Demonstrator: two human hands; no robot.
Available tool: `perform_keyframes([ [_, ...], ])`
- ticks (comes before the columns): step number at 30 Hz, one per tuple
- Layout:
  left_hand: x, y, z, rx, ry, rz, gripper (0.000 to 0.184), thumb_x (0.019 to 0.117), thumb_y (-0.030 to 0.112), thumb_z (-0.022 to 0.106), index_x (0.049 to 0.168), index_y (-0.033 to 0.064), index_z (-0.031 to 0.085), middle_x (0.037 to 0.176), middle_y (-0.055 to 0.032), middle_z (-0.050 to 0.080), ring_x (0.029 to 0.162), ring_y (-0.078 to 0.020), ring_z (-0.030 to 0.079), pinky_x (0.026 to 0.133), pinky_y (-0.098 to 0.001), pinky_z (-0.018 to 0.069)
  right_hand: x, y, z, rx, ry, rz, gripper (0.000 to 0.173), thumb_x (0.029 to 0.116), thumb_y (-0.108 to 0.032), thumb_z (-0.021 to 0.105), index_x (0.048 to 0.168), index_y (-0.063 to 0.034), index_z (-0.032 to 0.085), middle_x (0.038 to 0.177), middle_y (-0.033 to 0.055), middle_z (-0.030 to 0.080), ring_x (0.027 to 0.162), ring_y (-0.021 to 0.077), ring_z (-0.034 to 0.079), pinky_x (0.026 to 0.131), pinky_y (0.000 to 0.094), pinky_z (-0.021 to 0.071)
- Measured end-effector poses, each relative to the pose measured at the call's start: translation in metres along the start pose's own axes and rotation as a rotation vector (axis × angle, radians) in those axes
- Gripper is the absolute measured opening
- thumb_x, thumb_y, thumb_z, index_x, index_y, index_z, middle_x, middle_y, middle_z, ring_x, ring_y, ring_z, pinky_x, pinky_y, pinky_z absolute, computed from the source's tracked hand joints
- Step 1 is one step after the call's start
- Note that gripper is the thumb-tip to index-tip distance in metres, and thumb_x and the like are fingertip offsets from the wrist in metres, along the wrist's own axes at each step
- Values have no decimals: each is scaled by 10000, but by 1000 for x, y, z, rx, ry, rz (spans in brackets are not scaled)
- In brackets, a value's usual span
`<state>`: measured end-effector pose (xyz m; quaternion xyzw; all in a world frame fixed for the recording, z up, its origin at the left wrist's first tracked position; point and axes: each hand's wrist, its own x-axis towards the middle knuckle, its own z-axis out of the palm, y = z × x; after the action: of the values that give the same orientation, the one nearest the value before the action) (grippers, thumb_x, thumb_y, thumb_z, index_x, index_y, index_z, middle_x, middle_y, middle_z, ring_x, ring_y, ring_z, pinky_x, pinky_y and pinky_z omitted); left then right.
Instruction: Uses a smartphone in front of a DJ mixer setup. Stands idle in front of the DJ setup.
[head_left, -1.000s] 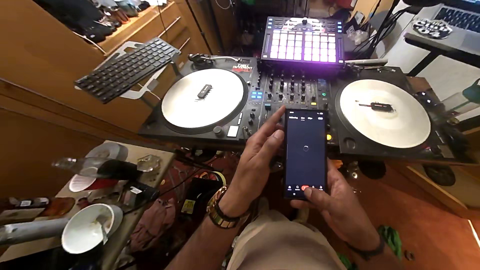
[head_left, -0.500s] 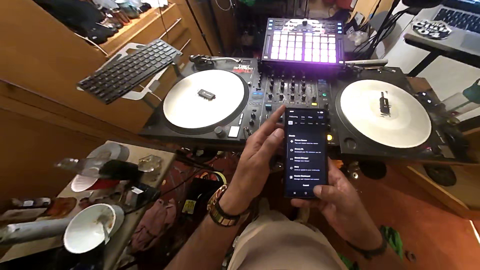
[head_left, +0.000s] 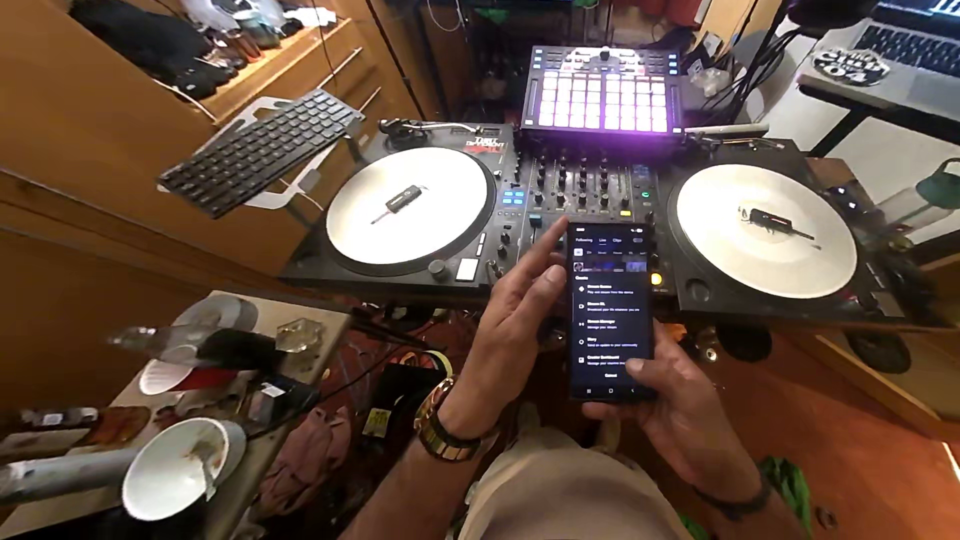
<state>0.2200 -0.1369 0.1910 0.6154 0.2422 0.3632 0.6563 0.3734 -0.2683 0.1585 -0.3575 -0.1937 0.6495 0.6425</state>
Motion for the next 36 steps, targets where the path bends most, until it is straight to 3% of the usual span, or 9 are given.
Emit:
perform_keyframes([
  [3,0,-2,-1,-1,-7,10,532,1090,285,332,1615,205,337,1312,-138,634,1064,-244,686,865,-403,609,0,1,-3,35,-41,-13,570,953,-157,592,1480,-99,382,1240,210,660,1050,355,722,819,530,642],
  [11,0,-6,-5,4,0,22,539,1074,273,371,1610,222,355,1320,-129,636,1093,-249,675,885,-416,601,1,1,-3,58,-60,-8,694,934,-209,650,1517,-91,294,1266,182,651,1070,352,715,824,545,641],
  [19,-3,-6,-6,35,9,4,559,1058,176,359,1615,219,341,1325,-125,634,1078,-250,680,864,-412,609,0,5,-8,124,-119,-14,646,965,-274,621,1541,-193,340,1290,209,633,1107,374,697,862,562,621],
  [25,1,-7,-6,17,0,8,576,1045,147,362,1617,212,338,1321,-132,627,1079,-250,674,868,-415,604,3,3,-7,133,-120,1,616,978,-258,568,1541,-170,334,1306,230,619,1119,391,687,871,567,613],
  [29,3,-10,-6,55,3,29,619,1010,121,454,1610,236,358,1321,-117,628,1043,-250,683,834,-395,617,7,1,-3,103,-6,21,609,990,-313,591,1520,-121,359,1235,236,659,1050,380,718,793,546,642],
  [33,2,-12,0,105,0,61,632,1002,141,488,1612,242,356,1322,-105,639,1065,-239,691,850,-379,621,13,-2,3,13,179,62,425,1064,-295,412,1378,-15,472,1107,241,706,930,355,752,688,504,661],
  [36,1,-12,2,119,-13,72,636,1010,141,488,1620,239,336,1339,-100,625,1060,-233,691,838,-373,626,14,-2,3,-24,229,75,399,1084,-302,385,1311,-11,539,1070,233,720,892,344,760,663,496,663],
])
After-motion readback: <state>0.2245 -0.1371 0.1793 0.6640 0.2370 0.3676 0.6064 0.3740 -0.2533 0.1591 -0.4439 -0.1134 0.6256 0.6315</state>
